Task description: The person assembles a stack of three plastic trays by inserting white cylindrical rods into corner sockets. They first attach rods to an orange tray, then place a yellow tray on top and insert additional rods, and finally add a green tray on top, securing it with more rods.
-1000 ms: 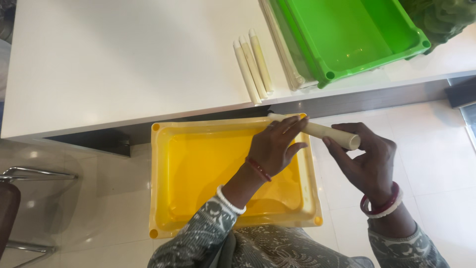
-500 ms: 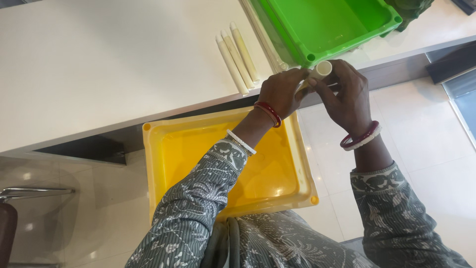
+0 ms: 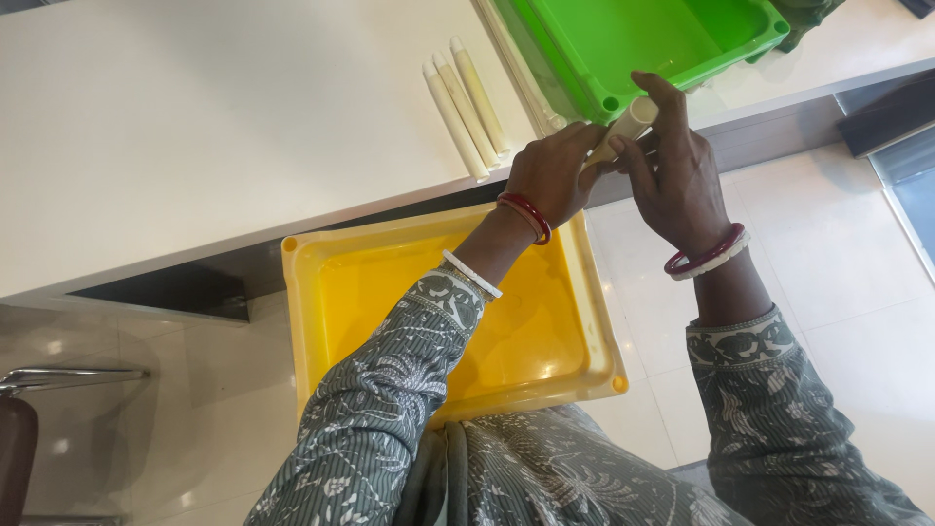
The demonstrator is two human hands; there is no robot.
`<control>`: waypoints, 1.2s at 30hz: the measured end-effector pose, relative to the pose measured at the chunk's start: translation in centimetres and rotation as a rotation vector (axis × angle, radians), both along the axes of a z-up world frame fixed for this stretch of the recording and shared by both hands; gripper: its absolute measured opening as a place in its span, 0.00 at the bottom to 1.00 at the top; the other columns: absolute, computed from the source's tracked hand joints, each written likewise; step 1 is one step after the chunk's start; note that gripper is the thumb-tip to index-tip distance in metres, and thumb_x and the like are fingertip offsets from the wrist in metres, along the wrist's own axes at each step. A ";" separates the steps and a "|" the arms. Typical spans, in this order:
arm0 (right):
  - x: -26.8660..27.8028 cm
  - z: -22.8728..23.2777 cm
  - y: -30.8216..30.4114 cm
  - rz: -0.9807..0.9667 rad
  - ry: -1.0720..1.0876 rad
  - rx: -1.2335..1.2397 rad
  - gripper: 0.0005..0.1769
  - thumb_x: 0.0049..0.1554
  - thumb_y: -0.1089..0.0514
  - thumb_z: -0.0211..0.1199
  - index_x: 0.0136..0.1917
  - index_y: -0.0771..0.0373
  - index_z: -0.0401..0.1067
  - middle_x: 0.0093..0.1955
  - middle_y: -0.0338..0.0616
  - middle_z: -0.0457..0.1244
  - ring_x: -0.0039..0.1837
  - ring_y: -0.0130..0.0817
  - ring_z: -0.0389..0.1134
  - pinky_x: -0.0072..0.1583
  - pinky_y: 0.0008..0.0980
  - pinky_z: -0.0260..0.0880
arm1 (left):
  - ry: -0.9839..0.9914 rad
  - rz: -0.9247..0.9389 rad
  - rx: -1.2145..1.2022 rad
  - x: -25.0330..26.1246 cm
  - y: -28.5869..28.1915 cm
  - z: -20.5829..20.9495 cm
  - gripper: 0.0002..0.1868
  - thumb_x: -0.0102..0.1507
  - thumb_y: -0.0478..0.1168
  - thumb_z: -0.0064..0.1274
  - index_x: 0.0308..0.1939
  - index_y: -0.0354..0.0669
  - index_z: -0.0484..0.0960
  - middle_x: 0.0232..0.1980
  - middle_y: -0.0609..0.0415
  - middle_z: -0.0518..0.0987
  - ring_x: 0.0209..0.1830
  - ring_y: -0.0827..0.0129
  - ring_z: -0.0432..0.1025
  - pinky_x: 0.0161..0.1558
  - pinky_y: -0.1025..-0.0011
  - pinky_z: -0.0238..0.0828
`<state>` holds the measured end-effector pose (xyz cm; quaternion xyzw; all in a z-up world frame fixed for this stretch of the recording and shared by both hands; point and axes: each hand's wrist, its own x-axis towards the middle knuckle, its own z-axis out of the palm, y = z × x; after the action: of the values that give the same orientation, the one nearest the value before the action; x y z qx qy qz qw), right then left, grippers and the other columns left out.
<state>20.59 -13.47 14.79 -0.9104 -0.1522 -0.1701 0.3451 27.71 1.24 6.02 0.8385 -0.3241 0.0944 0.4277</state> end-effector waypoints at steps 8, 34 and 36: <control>0.2 1.0 -0.3 0.036 0.060 -0.028 0.24 0.69 0.67 0.58 0.75 0.63 0.56 0.50 0.56 0.70 0.51 0.47 0.77 0.50 0.40 0.77 | -0.041 -0.029 0.003 1.0 -0.4 0.4 0.16 0.62 0.43 0.59 0.53 0.46 0.78 0.46 0.51 0.82 0.42 0.53 0.79 0.42 0.58 0.76; 2.2 1.5 -0.6 -0.080 -0.067 -0.418 0.17 0.60 0.55 0.74 0.55 0.68 0.72 0.46 0.53 0.71 0.46 0.44 0.74 0.47 0.41 0.73 | 0.125 0.053 -0.081 1.0 -0.9 1.1 0.22 0.52 0.45 0.70 0.46 0.47 0.78 0.43 0.56 0.84 0.40 0.64 0.82 0.41 0.65 0.78; 2.5 1.6 -0.9 -0.014 -0.153 -0.465 0.15 0.59 0.58 0.73 0.54 0.66 0.73 0.46 0.50 0.71 0.46 0.44 0.74 0.49 0.41 0.73 | 0.052 0.081 -0.053 1.1 -1.2 1.2 0.21 0.54 0.41 0.66 0.49 0.48 0.79 0.44 0.56 0.85 0.41 0.60 0.81 0.42 0.64 0.78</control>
<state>23.13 -14.34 16.41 -0.9509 -0.2066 -0.2012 0.1124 28.77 0.00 7.24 0.8415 -0.2758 0.0983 0.4540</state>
